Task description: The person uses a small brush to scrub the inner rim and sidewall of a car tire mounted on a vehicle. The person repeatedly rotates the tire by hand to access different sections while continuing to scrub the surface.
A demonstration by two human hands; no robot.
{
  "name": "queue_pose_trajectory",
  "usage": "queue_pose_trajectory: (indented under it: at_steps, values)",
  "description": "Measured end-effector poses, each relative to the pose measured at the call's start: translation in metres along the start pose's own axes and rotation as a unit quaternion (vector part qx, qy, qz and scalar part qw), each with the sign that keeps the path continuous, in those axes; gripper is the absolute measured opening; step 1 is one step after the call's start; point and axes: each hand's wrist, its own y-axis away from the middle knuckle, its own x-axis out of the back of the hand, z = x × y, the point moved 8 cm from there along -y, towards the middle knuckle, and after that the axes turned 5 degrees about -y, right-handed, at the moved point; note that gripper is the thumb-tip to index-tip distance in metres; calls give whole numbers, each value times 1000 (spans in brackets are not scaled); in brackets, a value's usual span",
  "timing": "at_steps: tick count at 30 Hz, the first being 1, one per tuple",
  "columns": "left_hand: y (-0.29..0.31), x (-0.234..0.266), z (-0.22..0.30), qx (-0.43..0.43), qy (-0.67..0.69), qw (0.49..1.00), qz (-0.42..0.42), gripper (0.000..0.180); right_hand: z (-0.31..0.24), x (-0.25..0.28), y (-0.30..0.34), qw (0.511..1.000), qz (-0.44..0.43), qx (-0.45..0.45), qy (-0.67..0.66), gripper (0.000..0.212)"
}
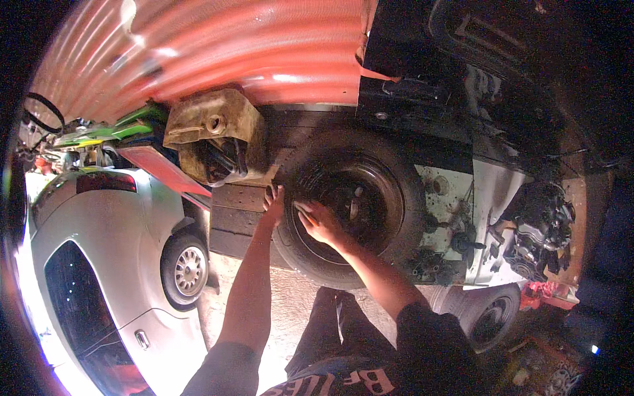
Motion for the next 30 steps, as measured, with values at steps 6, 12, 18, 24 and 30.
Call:
queue_pose_trajectory:
  at_steps: [6, 12, 18, 24, 30]
  values:
    - [11, 1, 33, 5, -5, 1000, -29, 76, 59, 75, -11, 999, -24, -32, 9, 31]
    - [13, -9, 45, -18, -94, 994, -44, 74, 96, 119, 3, 957, 260, -96, 86, 23]
    - [13, 0, 37, -4, -90, 995, -45, 72, 108, -7, 40, 821, 327, -370, -286, 35]
    - [11, 11, 17, 27, -34, 998, -35, 72, 140, 28, 51, 845, 242, -412, -242, 19]
    - [43, 13, 84, -29, -76, 990, -111, 73, 171, 73, 55, 731, 494, -306, -358, 21]
